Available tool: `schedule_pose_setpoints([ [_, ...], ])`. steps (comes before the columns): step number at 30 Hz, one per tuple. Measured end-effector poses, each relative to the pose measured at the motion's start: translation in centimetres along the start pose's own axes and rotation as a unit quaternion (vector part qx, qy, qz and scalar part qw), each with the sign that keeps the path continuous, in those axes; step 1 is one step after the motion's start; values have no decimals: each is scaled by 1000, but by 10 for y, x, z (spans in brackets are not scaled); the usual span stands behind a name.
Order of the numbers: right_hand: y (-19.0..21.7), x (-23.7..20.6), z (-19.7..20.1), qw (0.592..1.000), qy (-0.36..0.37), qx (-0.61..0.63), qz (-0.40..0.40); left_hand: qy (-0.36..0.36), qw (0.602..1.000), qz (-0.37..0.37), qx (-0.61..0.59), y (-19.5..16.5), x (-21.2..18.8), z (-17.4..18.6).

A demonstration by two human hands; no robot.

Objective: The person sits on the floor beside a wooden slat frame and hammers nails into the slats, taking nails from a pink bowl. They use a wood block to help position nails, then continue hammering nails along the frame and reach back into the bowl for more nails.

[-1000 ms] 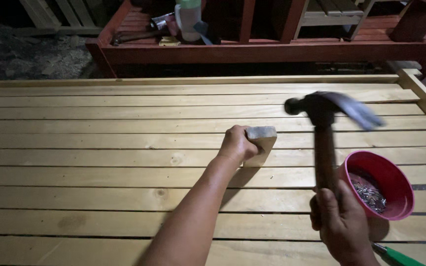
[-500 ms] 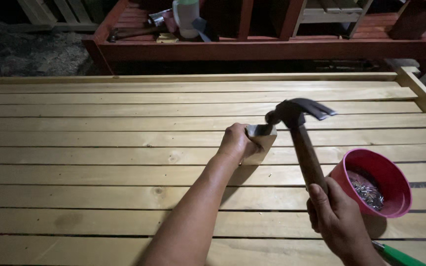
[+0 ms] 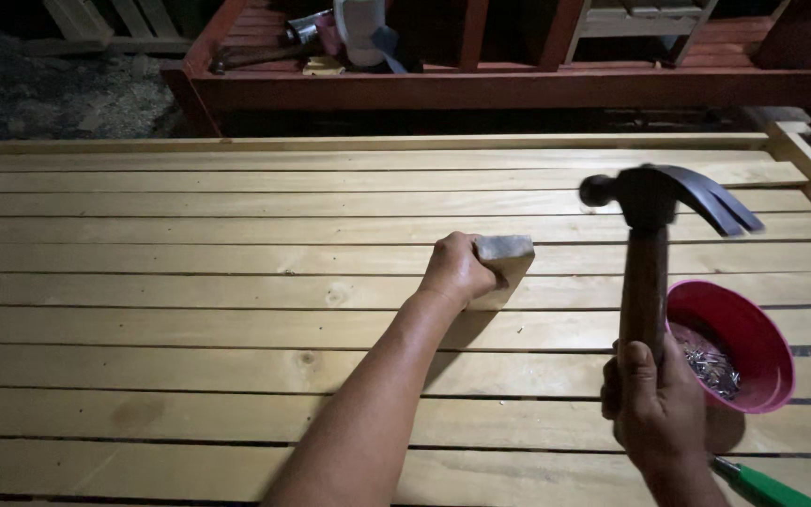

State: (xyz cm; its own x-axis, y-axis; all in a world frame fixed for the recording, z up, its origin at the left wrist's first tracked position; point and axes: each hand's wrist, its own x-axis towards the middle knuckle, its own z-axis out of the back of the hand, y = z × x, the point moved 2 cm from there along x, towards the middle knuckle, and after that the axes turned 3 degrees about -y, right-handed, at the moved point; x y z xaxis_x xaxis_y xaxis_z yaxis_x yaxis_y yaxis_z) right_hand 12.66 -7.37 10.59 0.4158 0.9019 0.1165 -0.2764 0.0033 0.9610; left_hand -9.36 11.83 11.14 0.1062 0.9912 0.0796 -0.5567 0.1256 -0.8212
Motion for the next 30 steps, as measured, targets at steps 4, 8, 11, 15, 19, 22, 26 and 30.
schedule_pose_setpoints([
  [4, -65, -16, -18, 986, -66, -139, 58, -3, 1000, -2, -6, -1, 4, 0],
  [8, -100, -26, -26, 934, 88, -304, -169, 13, 999, 26, 13, 0, 6, 1],
  [11, -83, -16, -27, 953, 57, -251, -158, 2, 1000, 3, -12, -1, 3, 4],
  [15, -55, 0, -19, 996, -24, -87, -10, 4, 1000, 12, 1, 0, 2, 2],
  [19, -77, -12, -17, 973, -85, -105, 185, 6, 1000, 14, 1, 4, 7, -3],
  [22, -107, -21, -26, 888, -75, -397, 220, 4, 1000, 8, -1, 9, 9, -6],
  [26, -111, -13, -26, 947, 58, -270, -161, -4, 1000, 3, -11, 13, 10, -7],
  [30, -55, 2, -21, 984, -16, -168, -61, -3, 1000, 5, -2, 10, 9, -6],
])
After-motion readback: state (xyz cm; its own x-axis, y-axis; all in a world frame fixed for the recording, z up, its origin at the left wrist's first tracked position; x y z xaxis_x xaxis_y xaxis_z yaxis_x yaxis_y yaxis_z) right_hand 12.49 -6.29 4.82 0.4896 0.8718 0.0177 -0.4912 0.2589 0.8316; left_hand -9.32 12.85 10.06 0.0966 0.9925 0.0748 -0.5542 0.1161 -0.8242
